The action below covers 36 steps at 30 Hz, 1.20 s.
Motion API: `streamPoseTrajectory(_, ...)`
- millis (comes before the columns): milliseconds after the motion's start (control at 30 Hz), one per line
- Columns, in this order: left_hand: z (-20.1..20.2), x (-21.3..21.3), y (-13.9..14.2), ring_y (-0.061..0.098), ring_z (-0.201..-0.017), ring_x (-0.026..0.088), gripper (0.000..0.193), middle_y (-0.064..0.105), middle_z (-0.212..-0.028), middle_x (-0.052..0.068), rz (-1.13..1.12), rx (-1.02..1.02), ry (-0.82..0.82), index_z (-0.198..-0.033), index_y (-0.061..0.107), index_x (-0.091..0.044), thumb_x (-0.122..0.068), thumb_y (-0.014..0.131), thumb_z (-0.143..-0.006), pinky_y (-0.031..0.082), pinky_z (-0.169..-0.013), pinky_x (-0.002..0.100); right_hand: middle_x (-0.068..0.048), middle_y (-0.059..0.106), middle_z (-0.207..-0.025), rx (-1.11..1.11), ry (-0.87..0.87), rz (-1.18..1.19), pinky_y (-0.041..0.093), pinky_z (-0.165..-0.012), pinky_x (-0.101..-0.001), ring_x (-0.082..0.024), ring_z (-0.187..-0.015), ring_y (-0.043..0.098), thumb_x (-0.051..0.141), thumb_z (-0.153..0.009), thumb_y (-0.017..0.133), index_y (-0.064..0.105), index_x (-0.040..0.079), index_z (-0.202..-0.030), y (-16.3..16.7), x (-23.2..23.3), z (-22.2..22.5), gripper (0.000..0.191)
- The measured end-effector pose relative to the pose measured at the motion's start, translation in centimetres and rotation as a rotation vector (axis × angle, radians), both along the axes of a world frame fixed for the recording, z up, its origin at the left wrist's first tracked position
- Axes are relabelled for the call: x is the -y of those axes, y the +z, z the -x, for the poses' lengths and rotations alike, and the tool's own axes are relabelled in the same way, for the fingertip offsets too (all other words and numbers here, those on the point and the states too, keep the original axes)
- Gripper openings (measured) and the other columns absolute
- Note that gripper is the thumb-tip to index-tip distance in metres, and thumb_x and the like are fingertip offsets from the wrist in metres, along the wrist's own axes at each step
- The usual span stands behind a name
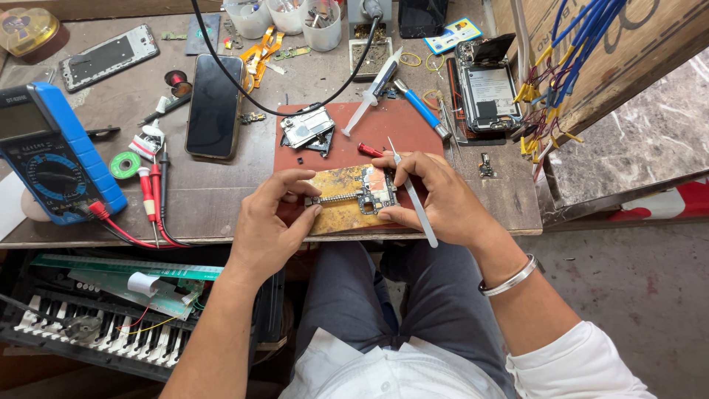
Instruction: The person works on a disassembled smartphone motherboard clamped to a wooden jig on a repair bench. They position the board with tweezers, apply liquid from a syringe onto the board, then use a hot air gun while probing components with tweezers.
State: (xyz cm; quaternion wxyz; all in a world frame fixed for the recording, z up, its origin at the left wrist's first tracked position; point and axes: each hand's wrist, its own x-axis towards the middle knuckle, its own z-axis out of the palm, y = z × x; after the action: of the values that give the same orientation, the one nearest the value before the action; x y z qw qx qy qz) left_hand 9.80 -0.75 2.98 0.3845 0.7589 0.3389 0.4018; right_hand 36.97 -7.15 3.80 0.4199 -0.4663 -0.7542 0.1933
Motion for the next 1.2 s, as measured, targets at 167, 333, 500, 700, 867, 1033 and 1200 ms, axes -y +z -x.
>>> streamPoseTrajectory(167,-1.0,0.4,-0.4,0.071,-0.084,0.012,0.036,0.076,-0.098,0.006,-0.004,0.0,0.058,-0.119,0.065,-0.004,0.003,0.076,-0.085,0.06,-0.074,0.026,-0.015,0.071,-0.132,0.025,-0.043,0.012,0.051,-0.101,-0.04,-0.031,-0.125,0.067,0.019,-0.074,0.091,0.05,0.007,-0.099,0.0,0.4,-0.3,0.049)
streamPoseTrajectory(333,-1.6,0.9,-0.7,0.075,-0.091,0.012,0.027,0.074,-0.101,0.006,-0.041,0.062,0.088,-0.11,0.066,-0.003,0.003,0.076,-0.086,0.061,-0.076,0.027,-0.015,0.07,-0.132,0.025,-0.033,0.007,0.052,-0.101,-0.0399,-0.03,-0.124,0.067,0.021,-0.074,0.091,0.05,0.008,-0.098,0.2,0.4,-0.5,0.049)
streamPoseTrajectory(500,-1.9,1.0,-0.4,0.073,-0.088,0.015,0.022,0.073,-0.094,0.006,-0.193,-0.018,0.156,-0.1,0.069,-0.003,0.001,0.082,-0.082,0.06,-0.071,0.028,-0.014,0.071,-0.131,0.058,-0.062,0.015,0.051,-0.099,-0.0395,-0.03,-0.12,0.068,0.021,-0.074,0.091,0.051,0.007,-0.098,0.4,0.5,-0.4,0.049)
streamPoseTrajectory(700,-2.5,0.5,-0.8,0.074,-0.079,0.01,0.024,0.077,-0.094,0.004,-0.025,0.022,0.155,-0.1,0.069,-0.002,-0.001,0.084,-0.081,0.058,-0.063,0.026,-0.015,0.07,-0.132,0.042,-0.036,0.007,0.053,-0.101,-0.0394,-0.032,-0.128,0.066,0.02,-0.075,0.091,0.05,0.007,-0.098,0.6,0.4,-0.7,0.049)
streamPoseTrajectory(867,-2.3,0.1,-1.5,0.076,-0.088,0.009,0.026,0.078,-0.096,0.006,0.017,0.126,0.082,-0.103,0.066,-0.002,-0.001,0.083,-0.083,0.063,-0.074,0.024,-0.016,0.069,-0.132,0.01,-0.032,0.046,0.055,-0.098,-0.0388,-0.031,-0.128,0.066,0.02,-0.074,0.091,0.05,0.007,-0.097,0.4,0.3,-0.7,0.049)
streamPoseTrajectory(1033,-2.2,0.2,-1.5,0.073,-0.08,0.009,0.022,0.076,-0.092,0.005,0.007,0.104,0.124,-0.097,0.068,-0.002,-0.002,0.084,-0.082,0.06,-0.069,0.024,-0.016,0.07,-0.132,0.0,-0.029,0.046,0.056,-0.097,-0.0381,-0.031,-0.125,0.067,0.02,-0.074,0.091,0.05,0.007,-0.097,0.7,0.1,-0.3,0.049)
streamPoseTrajectory(1200,-1.2,0.1,-1.2,0.071,-0.076,0.007,0.018,0.071,-0.087,0.003,-0.007,0.117,0.119,-0.092,0.072,-0.003,-0.004,0.086,-0.08,0.058,-0.065,0.022,-0.016,0.07,-0.131,0.016,-0.053,0.061,0.056,-0.095,-0.0379,-0.03,-0.124,0.068,0.02,-0.073,0.091,0.05,0.007,-0.096,0.9,0.2,0.6,0.049)
